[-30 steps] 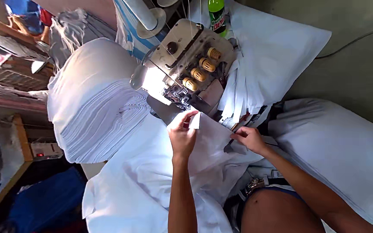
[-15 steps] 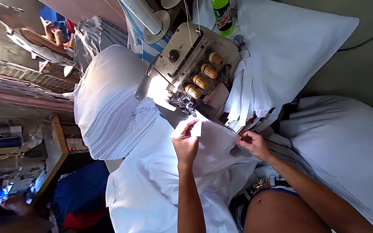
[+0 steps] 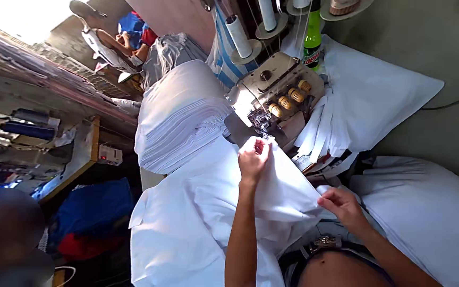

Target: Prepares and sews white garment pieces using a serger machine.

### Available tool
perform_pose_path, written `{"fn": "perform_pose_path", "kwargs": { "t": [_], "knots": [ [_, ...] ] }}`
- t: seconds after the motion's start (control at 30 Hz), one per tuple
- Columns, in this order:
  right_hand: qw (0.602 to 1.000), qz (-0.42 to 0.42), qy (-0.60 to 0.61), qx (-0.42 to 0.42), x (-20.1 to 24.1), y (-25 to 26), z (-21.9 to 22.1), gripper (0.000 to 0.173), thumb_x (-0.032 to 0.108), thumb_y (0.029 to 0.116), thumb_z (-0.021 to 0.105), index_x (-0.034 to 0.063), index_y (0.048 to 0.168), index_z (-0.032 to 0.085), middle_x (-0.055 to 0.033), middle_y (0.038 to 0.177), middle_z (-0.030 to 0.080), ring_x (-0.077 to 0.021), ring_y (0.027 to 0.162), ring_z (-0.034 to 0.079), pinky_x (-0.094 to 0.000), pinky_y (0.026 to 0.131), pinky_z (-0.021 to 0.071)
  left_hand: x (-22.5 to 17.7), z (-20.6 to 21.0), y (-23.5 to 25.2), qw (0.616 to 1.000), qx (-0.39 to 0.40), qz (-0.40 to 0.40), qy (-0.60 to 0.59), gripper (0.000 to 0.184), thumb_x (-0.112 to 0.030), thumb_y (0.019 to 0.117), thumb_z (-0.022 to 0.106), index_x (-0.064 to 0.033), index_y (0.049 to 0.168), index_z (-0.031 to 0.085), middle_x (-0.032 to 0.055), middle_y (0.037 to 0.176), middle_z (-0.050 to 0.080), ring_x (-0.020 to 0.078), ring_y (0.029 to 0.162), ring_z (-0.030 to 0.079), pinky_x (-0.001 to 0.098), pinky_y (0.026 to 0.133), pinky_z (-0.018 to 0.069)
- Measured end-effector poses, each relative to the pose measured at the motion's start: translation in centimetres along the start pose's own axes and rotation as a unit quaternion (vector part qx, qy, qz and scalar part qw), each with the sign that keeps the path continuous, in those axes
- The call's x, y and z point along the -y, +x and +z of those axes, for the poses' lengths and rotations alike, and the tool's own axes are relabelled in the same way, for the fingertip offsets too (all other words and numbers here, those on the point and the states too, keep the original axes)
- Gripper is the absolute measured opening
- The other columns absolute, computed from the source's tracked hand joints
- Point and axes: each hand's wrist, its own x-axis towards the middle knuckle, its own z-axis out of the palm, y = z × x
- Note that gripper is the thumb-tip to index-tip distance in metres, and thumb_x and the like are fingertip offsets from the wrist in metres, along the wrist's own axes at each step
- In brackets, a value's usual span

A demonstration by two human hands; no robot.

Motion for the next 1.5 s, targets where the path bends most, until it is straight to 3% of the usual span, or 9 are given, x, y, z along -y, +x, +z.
{"fn": "perform_pose_path", "kwargs": {
  "t": [0.13, 0.27, 0.37, 0.5, 0.7, 0.83, 1.17, 1.33, 1.5],
  "knots": [
    [0.998, -0.017, 0.049, 0.025, 1.8, -1.7, 0.9, 0.002, 0.025, 0.0953, 0.072, 0.0232, 0.094, 0.073, 0.0113, 0.086, 0.072, 0.0007, 0.075, 0.067, -0.0178, 0.069, 0.0583, -0.5, -0.2, -1.1, 0.995, -0.028, -0.052, 0.08, 0.018, -0.014, 0.0907, 0.068, -0.0014, 0.103, 0.065, 0.0108, 0.071, 0.064, 0.0286, 0.064, 0.065, 0.0499, 0.059, 0.0526],
    [0.996, 0.007, 0.084, 0.011, 1.2, -0.7, 1.4, 0.001, 0.024, 0.0958, 0.071, 0.023, 0.095, 0.071, 0.0088, 0.089, 0.072, -0.002, 0.079, 0.069, -0.0206, 0.072, 0.06, 0.5, -0.1, -1.9, 0.998, -0.02, -0.023, 0.051, 0.022, -0.009, 0.0971, 0.063, -0.0045, 0.114, 0.076, 0.0145, 0.102, 0.067, 0.0235, 0.09, 0.067, 0.0396, 0.081, 0.0568],
    [0.998, -0.007, 0.062, 0.009, 0.6, 0.2, 1.2, 0.003, 0.027, 0.0972, 0.068, 0.026, 0.094, 0.068, 0.0125, 0.089, 0.068, 0.0021, 0.082, 0.065, -0.0154, 0.074, 0.055, 0.3, 0.0, -1.6, 1.0, -0.014, -0.015, 0.018, 0.023, -0.006, 0.0948, 0.066, -0.006, 0.114, 0.077, 0.0152, 0.115, 0.065, 0.0187, 0.098, 0.066, 0.0321, 0.085, 0.057],
    [0.993, 0.063, 0.105, -0.004, 0.6, 0.3, 0.6, 0.006, 0.028, 0.0969, 0.069, 0.0243, 0.094, 0.065, 0.008, 0.09, 0.065, -0.0026, 0.076, 0.067, -0.0221, 0.066, 0.0616, -0.1, 1.0, -0.3, 0.997, -0.059, -0.04, -0.021, 0.016, -0.012, 0.0919, 0.072, -0.0048, 0.105, 0.079, 0.0106, 0.108, 0.069, 0.0094, 0.086, 0.066, 0.023, 0.075, 0.0555],
    [0.991, 0.077, 0.107, 0.007, 1.3, 0.3, 1.7, 0.007, 0.027, 0.1, 0.066, 0.0236, 0.096, 0.062, 0.0082, 0.091, 0.063, -0.0007, 0.072, 0.066, -0.0203, 0.059, 0.0611, -0.1, 1.8, 0.1, 0.995, -0.086, -0.047, -0.006, 0.015, -0.012, 0.0903, 0.074, -0.0055, 0.102, 0.08, 0.0092, 0.11, 0.071, 0.0084, 0.089, 0.067, 0.0221, 0.076, 0.055],
    [0.99, 0.072, 0.118, 0.013, 0.9, 2.2, 3.8, 0.008, 0.024, 0.1012, 0.064, 0.0226, 0.095, 0.059, 0.0081, 0.086, 0.061, 0.0004, 0.068, 0.064, -0.0186, 0.054, 0.0587, -0.9, 2.2, -2.0, 0.993, -0.091, 0.04, 0.062, 0.014, -0.016, 0.0911, 0.072, -0.008, 0.098, 0.082, 0.0105, 0.104, 0.076, 0.0213, 0.1, 0.071, 0.037, 0.091, 0.0558],
    [0.987, 0.05, 0.147, -0.029, -0.4, 11.6, 8.6, 0.008, 0.006, 0.0982, 0.06, 0.0142, 0.096, 0.059, 0.0057, 0.085, 0.068, -0.0024, 0.07, 0.067, -0.02, 0.059, 0.0591, -2.4, 2.6, -3.4, 0.988, -0.081, 0.069, 0.113, 0.017, -0.012, 0.0915, 0.067, -0.0056, 0.097, 0.082, 0.0108, 0.102, 0.078, 0.0217, 0.093, 0.074, 0.033, 0.083, 0.0573],
    [0.992, 0.045, 0.109, -0.038, -0.3, 11.9, 9.9, 0.013, 0.001, 0.0902, 0.069, 0.0054, 0.102, 0.07, 0.0037, 0.087, 0.073, -0.001, 0.07, 0.067, -0.0168, 0.064, 0.0576, -0.7, 1.4, -2.5, 0.996, -0.059, 0.035, 0.062, 0.018, -0.01, 0.0937, 0.067, -0.0017, 0.102, 0.08, 0.0127, 0.108, 0.077, 0.0176, 0.103, 0.073, 0.0273, 0.093, 0.0563],
    [0.999, 0.017, 0.05, 0.011, 0.0, 11.0, 11.0, 0.015, 0.007, 0.0914, 0.072, -0.0003, 0.104, 0.072, 0.001, 0.091, 0.075, -0.0015, 0.079, 0.071, -0.0175, 0.072, 0.061, 1.7, 0.7, -0.1, 0.996, -0.066, 0.01, 0.058, 0.018, -0.013, 0.0943, 0.068, -0.0043, 0.102, 0.082, 0.0098, 0.112, 0.077, 0.0245, 0.116, 0.069, 0.0341, 0.106, 0.0506]
  ]
}}
